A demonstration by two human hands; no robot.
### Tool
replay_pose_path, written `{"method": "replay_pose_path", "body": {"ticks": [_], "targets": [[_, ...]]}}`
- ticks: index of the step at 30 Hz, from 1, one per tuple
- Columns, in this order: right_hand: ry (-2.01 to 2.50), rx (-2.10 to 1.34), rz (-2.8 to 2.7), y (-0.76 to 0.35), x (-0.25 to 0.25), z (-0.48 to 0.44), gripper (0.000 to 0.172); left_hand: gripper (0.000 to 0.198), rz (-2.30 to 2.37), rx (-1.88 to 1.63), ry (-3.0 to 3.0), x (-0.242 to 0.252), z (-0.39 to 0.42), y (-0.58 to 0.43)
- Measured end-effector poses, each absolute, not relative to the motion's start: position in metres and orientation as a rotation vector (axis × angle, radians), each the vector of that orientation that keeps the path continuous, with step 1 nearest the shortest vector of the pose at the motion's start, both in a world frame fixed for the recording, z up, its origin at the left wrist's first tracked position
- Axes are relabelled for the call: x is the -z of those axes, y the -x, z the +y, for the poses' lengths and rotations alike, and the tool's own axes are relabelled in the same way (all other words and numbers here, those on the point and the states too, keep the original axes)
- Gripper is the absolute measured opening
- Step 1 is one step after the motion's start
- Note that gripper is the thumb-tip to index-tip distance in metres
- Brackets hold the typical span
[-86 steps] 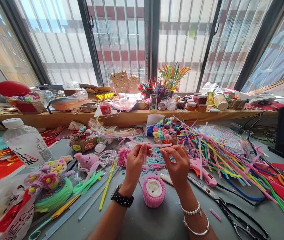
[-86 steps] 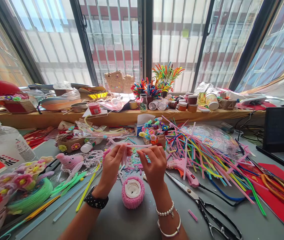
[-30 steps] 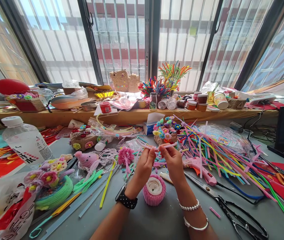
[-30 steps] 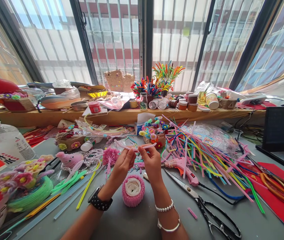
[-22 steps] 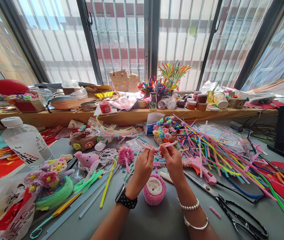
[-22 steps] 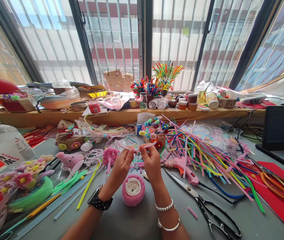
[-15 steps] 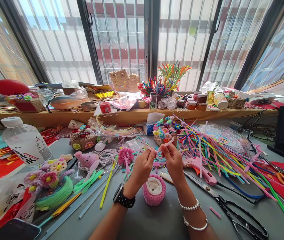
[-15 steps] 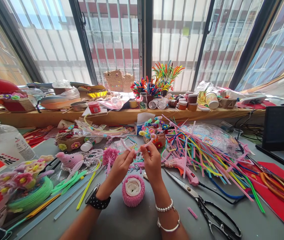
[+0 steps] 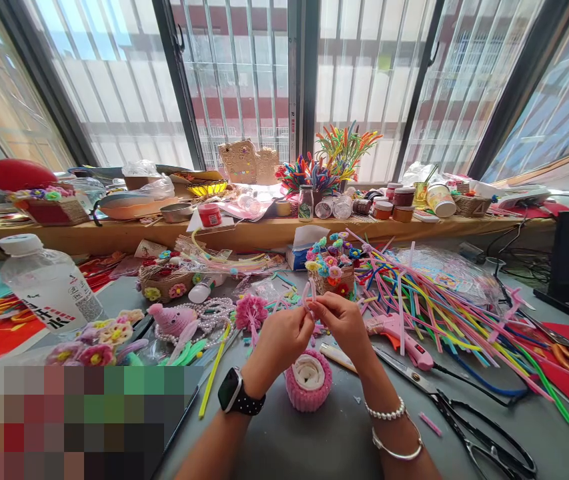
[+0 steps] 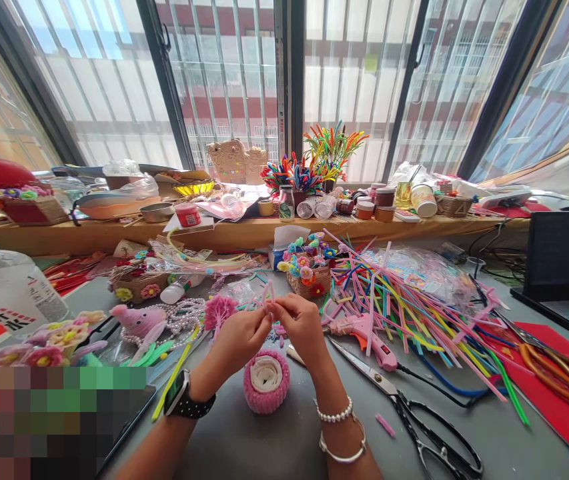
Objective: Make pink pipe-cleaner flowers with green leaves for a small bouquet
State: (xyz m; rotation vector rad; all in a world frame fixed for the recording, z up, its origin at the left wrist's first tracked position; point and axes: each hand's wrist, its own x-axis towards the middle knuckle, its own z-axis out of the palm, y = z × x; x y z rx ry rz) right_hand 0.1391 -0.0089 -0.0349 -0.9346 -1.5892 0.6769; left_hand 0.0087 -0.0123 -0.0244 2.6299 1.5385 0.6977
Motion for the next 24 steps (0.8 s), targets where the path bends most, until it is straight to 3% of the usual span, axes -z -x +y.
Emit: {"method": "replay_pose_path", "body": {"ticks": [9, 24], "targets": [[0.915, -0.928, -1.451, -0.1366, 0.0385, -0.0061, 0.021, 0.035, 1.546, -0.571, -2.764, 0.0251, -0.0155, -0.0094], [0.793, -1.132, -0.93, -0.1354, 0.0385, -0.0028, 0.021, 0.025, 1.628, -0.949, -2.787, 0.0307, -0.0137, -0.0155]]}}
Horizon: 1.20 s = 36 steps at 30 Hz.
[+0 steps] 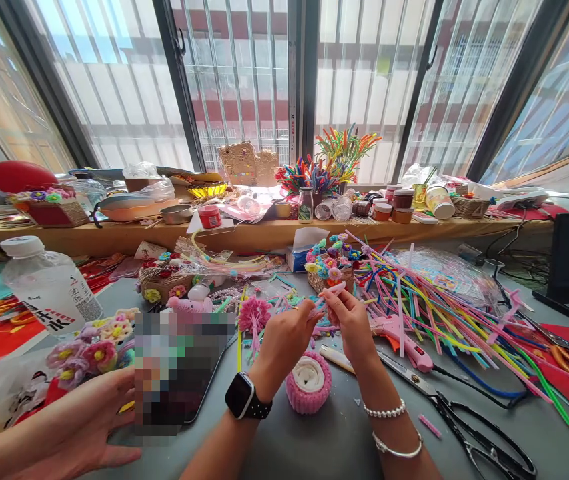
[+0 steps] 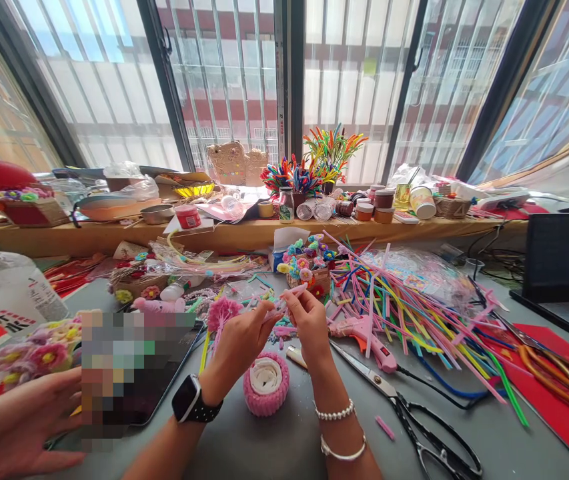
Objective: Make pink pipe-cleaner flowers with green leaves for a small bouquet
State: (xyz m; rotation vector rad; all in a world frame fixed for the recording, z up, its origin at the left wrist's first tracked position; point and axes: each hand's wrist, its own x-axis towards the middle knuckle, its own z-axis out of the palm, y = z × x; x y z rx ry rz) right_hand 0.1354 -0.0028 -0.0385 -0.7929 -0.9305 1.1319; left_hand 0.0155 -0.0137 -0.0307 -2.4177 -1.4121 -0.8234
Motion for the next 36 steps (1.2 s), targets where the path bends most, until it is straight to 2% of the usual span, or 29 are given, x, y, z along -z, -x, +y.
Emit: {"method": "replay_pose_path", "body": {"ticks": [10, 17, 21, 26, 31, 36], "targets": [[0.777, -1.121, -0.843, -0.137, 0.038, -0.002, 0.019, 0.025, -1.276, 0.932, 2.425, 0.034, -0.011, -0.015], [0.789, -0.984, -0.838, -0.131, 0.043, -0.001, 0.021, 0.033, -1.344, 0.802, 2.355, 0.037, -0.011, -0.016], [0.8, -1.043, -0.859, -0.134, 0.04, -0.002, 0.02, 0.03, -1.388, 0.773, 2.39, 0.033, -0.013, -0.015], [0.666, -1.25, -0.947, -0.143, 0.034, -0.006, 0.021, 0.029, -1.435, 0.93, 2.531, 0.026, -0.015, -0.012], [0.507, -1.35, -1.122, -0.148, 0.032, -0.01, 0.035, 0.027, -1.442, 1.168, 2.744, 0.024, -0.014, -0.009], [0.571, -1.322, -1.165, -0.149, 0.034, -0.01, 0.023, 0.025, -1.372, 1.22, 2.904, 0.023, -0.014, -0.008]]}}
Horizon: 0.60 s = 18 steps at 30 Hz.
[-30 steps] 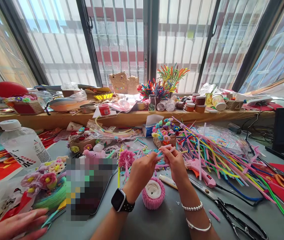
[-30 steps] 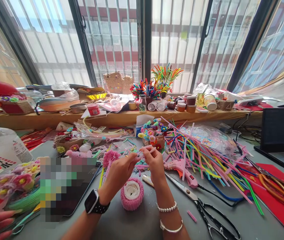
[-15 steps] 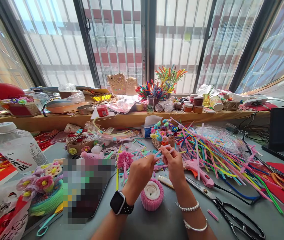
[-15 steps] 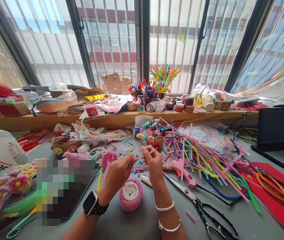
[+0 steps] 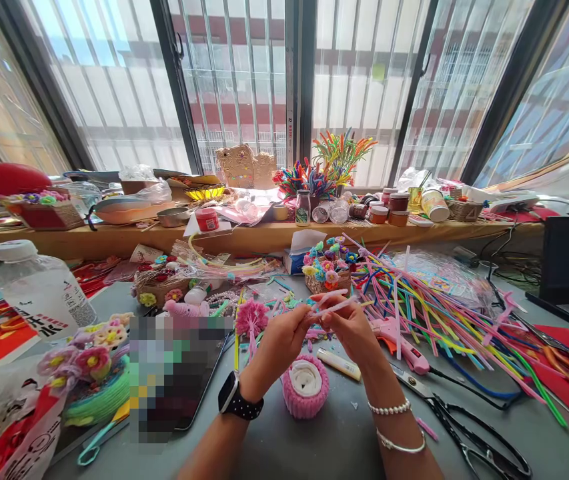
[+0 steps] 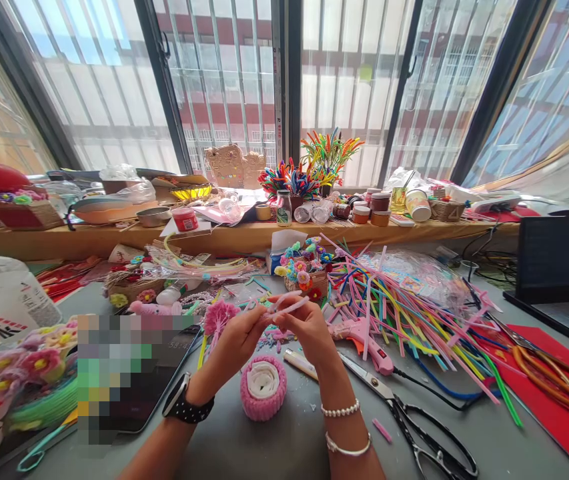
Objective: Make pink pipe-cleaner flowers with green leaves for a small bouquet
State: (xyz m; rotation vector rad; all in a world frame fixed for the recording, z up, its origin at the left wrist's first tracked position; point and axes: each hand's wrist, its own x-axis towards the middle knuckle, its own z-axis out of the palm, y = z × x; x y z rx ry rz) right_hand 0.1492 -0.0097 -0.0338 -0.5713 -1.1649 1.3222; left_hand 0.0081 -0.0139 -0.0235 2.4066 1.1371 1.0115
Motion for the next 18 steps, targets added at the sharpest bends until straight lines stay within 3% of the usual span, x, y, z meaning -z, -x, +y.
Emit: {"method": "replay_pose_path", "body": {"ticks": [6, 11, 18], "targets": [[0.617, -1.312, -1.214, -0.152, 0.035, -0.008, 0.023, 0.023, 1.027, -0.987, -2.323, 0.022, -0.014, -0.006], [0.609, -1.341, -1.265, -0.151, 0.034, -0.01, 0.026, 0.029, 0.798, -0.932, -1.873, 0.016, -0.015, -0.008], [0.771, -1.043, -1.228, -0.143, 0.039, -0.004, 0.023, 0.036, 0.682, -0.806, -1.336, 0.023, -0.011, -0.016]]}}
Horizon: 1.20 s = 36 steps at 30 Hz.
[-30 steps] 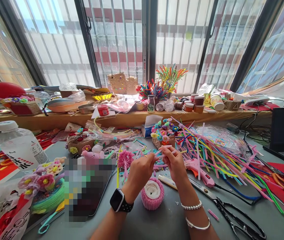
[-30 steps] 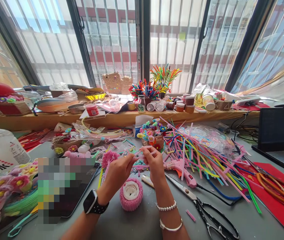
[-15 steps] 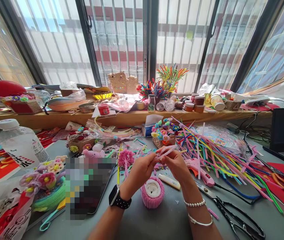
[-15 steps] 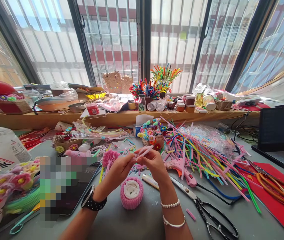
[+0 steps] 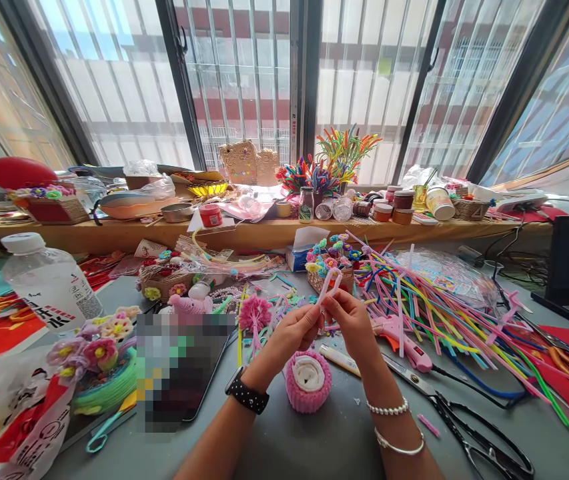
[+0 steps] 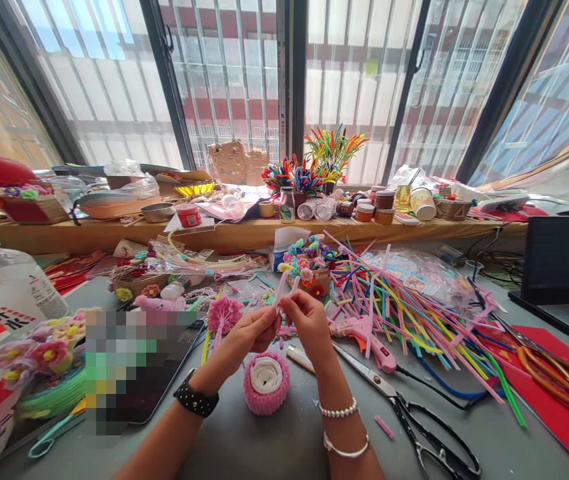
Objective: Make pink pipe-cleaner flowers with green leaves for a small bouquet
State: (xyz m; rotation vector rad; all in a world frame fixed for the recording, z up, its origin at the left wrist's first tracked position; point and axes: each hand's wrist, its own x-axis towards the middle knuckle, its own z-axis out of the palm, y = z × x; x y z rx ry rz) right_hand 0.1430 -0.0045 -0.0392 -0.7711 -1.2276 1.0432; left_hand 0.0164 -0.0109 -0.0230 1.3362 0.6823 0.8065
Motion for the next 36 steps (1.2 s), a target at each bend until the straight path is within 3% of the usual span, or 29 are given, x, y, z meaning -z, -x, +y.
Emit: {"method": "replay_pose_path", "body": {"ticks": [7, 17, 23, 27, 36], "targets": [[0.828, -0.89, -1.328, -0.14, 0.037, -0.006, 0.023, 0.041, 0.655, -0.85, -1.246, 0.026, -0.01, -0.02], [0.926, -0.722, -1.368, -0.135, 0.037, -0.009, 0.024, 0.03, 1.13, -1.275, -1.8, 0.034, -0.014, -0.025], [0.842, -0.877, -1.214, -0.129, 0.04, -0.01, 0.024, 0.029, 0.934, -1.361, -1.428, 0.034, -0.017, -0.03], [0.807, -0.915, -1.178, -0.129, 0.04, -0.009, 0.024, 0.033, 0.733, -1.203, -1.281, 0.032, -0.015, -0.032], [0.742, -0.902, -1.263, -0.129, 0.039, -0.008, 0.011, 0.027, 0.578, -1.178, -1.151, 0.03, -0.015, -0.029]]}}
